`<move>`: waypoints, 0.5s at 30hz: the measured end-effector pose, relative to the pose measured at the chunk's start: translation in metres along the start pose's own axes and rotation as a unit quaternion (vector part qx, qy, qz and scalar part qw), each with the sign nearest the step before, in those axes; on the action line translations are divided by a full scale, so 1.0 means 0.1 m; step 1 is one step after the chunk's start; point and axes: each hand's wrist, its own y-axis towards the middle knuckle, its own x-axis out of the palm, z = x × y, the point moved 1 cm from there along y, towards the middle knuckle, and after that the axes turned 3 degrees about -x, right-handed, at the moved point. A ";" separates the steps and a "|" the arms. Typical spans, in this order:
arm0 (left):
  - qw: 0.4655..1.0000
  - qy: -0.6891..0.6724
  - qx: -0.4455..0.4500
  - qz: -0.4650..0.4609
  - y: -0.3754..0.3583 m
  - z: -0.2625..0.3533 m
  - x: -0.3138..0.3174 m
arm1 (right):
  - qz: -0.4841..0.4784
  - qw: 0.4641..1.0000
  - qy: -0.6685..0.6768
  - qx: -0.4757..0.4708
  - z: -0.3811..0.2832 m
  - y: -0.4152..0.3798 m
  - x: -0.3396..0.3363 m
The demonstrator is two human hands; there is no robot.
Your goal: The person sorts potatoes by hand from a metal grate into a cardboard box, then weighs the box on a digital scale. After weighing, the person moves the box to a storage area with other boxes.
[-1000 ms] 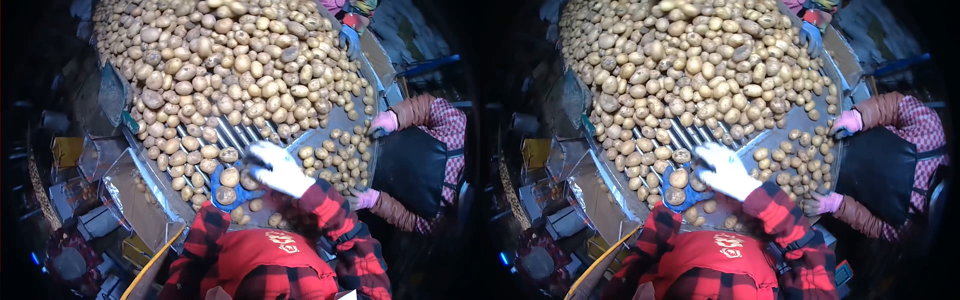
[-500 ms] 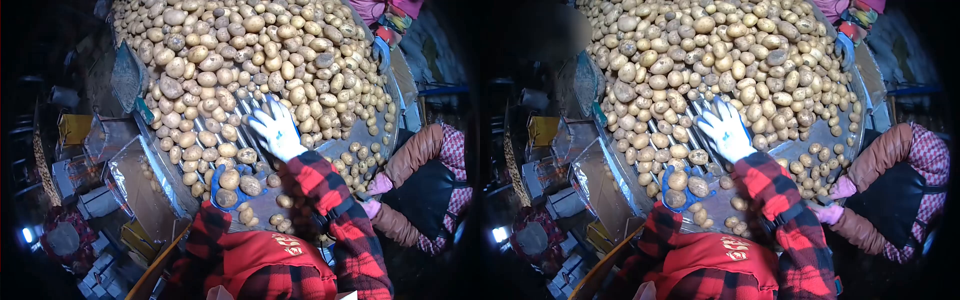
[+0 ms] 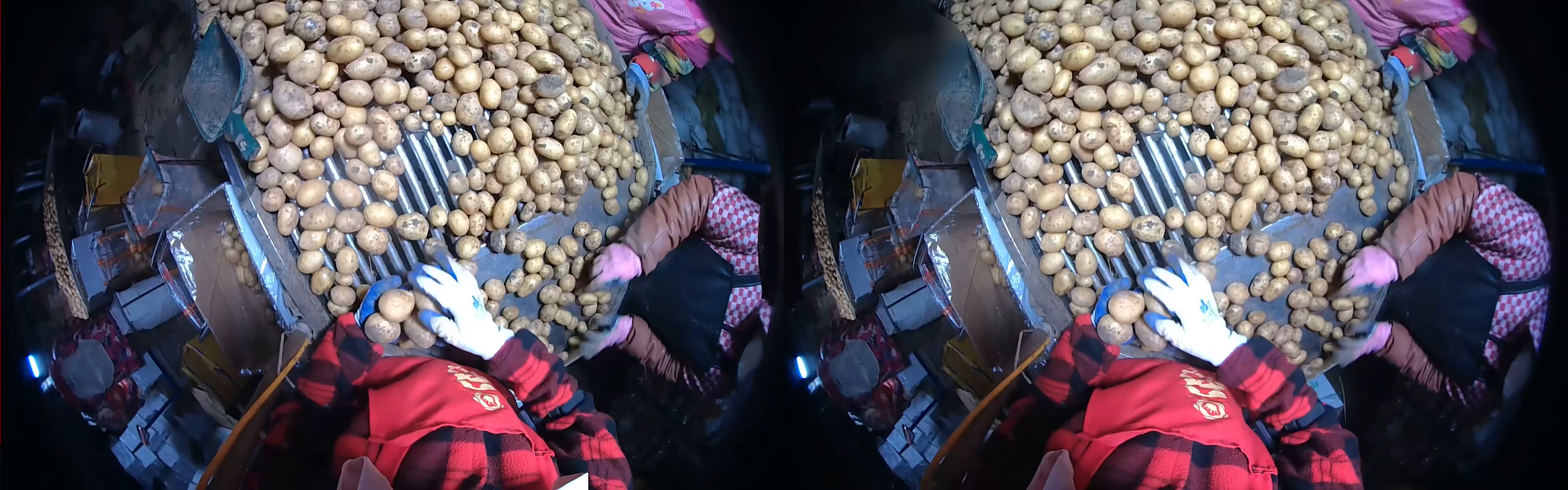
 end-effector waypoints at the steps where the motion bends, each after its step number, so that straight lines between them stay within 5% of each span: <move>1: 1.000 0.004 -0.009 0.000 -0.02 -0.02 0.03 | -0.009 1.000 0.030 0.000 0.01 -0.03 -0.02; 11: 0.998 0.015 -0.061 -0.025 -0.72 -0.23 0.08 | 0.102 0.990 0.012 0.093 0.16 -0.63 0.01; 15: 0.988 -0.143 -0.055 -0.020 -1.66 -0.43 -0.95 | 0.058 0.992 -0.028 0.105 0.12 -1.14 0.16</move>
